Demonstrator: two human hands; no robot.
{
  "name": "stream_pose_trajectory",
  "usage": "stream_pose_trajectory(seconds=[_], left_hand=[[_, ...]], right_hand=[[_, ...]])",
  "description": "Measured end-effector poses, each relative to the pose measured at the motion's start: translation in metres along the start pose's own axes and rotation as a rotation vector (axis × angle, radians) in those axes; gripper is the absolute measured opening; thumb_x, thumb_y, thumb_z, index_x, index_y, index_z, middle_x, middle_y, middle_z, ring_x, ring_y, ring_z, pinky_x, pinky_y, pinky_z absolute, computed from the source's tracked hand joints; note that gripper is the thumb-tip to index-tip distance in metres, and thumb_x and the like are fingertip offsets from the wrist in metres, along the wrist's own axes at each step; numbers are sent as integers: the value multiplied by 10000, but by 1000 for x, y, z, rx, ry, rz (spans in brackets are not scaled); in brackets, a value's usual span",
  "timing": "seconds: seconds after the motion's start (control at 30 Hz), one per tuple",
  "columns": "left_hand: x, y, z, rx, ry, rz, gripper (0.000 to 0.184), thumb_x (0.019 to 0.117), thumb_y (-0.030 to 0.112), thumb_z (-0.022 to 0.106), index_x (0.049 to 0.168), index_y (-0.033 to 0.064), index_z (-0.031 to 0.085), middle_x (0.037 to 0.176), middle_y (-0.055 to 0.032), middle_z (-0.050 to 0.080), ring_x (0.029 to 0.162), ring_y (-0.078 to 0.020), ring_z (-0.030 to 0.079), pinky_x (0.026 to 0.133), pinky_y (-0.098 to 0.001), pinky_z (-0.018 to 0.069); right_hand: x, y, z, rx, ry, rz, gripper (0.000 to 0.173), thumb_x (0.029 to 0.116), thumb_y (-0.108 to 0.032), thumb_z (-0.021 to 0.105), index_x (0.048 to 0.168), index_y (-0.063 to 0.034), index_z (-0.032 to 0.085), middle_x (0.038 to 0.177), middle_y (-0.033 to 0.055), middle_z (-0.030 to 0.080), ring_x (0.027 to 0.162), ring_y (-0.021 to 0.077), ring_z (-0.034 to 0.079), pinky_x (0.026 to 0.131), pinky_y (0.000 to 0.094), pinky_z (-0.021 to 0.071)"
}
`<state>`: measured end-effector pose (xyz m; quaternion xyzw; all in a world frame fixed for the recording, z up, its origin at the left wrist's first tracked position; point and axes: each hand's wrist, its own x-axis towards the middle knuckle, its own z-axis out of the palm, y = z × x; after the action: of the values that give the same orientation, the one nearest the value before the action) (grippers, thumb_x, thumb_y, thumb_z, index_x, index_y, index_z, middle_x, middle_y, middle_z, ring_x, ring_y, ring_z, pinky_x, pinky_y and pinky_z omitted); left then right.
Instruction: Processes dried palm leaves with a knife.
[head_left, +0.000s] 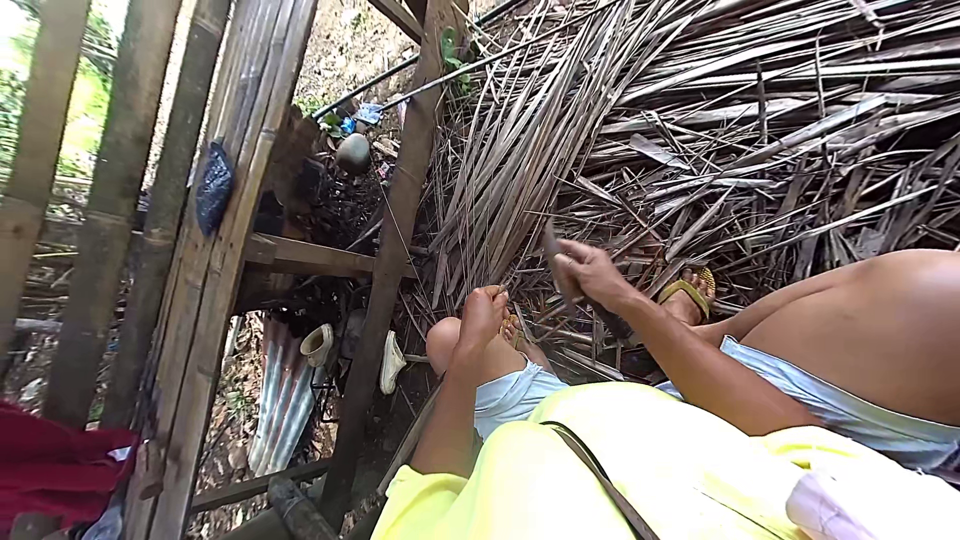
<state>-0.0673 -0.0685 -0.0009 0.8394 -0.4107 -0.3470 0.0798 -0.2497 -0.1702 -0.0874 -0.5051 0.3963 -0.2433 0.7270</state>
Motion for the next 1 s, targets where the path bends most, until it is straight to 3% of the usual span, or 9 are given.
stream_pose_trajectory(seconds=[0.1, 0.17, 0.47, 0.6, 0.67, 0.73, 0.8, 0.83, 1.0], left_hand=[[7, 9, 4, -110, -26, 22, 271, 1096, 172, 519, 984, -17, 676, 682, -71, 636, 517, -117, 533, 532, -279, 471], [5, 12, 5, -183, -63, 13, 265, 1096, 177, 525, 999, -17, 678, 662, -52, 626, 493, -85, 509, 499, -231, 437], [-32, -2, -17, -332, -240, 29, 218, 1074, 96, 543, 1033, -41, 708, 623, -3, 610, 451, -12, 456, 449, -160, 376], [-41, -9, -30, -319, -238, 6, 212, 1071, 101, 552, 1075, -27, 721, 628, 16, 604, 459, -1, 439, 457, -156, 362], [-36, -11, -28, -202, -187, -4, 209, 1071, 117, 559, 1063, -7, 727, 645, 21, 599, 476, -11, 445, 478, -171, 374], [-29, -9, -21, 17, -76, -23, 209, 1068, 177, 578, 1109, 54, 743, 735, 1, 651, 567, -64, 527, 574, -244, 452], [-25, 1, -13, 204, 7, -52, 300, 1065, 222, 577, 1314, 126, 713, 1027, -85, 756, 906, -217, 707, 879, -432, 560], [-25, 9, -8, 267, 32, -56, 345, 1069, 225, 564, 1387, 147, 672, 1172, -119, 747, 1071, -281, 711, 987, -500, 535], [-37, 29, 13, 510, 151, -2, 370, 1086, 192, 503, 1427, 132, 632, 1159, -158, 720, 1074, -325, 704, 929, -495, 557]], right_hand=[[-9, 14, 27, 55, -252, 35, 492, 1078, -194, 537, 1559, -161, 437, 702, 66, 572, 499, 117, 504, 479, 274, 465], [-8, 19, 30, 71, -263, 63, 524, 1077, -189, 541, 1584, -171, 406, 691, 48, 566, 504, 101, 500, 490, 254, 457], [13, 11, -21, 351, 51, 104, 488, 1084, -181, 521, 1559, -132, 423, 705, 4, 544, 471, 85, 485, 423, 246, 451], [23, 2, -44, 390, 256, 59, 488, 1085, -176, 518, 1558, -124, 410, 722, -4, 549, 470, 81, 502, 411, 236, 463], [15, -1, -34, 334, 217, 34, 498, 1095, -197, 495, 1576, -138, 376, 731, -1, 533, 475, 86, 491, 420, 239, 457], [-2, 1, -12, 217, 38, 29, 490, 1099, -267, 483, 1572, -192, 380, 707, 27, 508, 470, 102, 455, 431, 255, 435], [-9, 7, 13, 149, -189, 85, 518, 1093, -247, 500, 1590, -194, 364, 706, 57, 540, 498, 131, 493, 469, 289, 465], [-11, 10, 25, 141, -286, 115, 527, 1092, -223, 503, 1596, -183, 354, 711, 54, 547, 509, 127, 512, 480, 282, 477], [-14, 16, 40, 136, -344, 147, 501, 1086, -197, 522, 1573, -150, 414, 716, 28, 560, 517, 81, 504, 485, 226, 450]])
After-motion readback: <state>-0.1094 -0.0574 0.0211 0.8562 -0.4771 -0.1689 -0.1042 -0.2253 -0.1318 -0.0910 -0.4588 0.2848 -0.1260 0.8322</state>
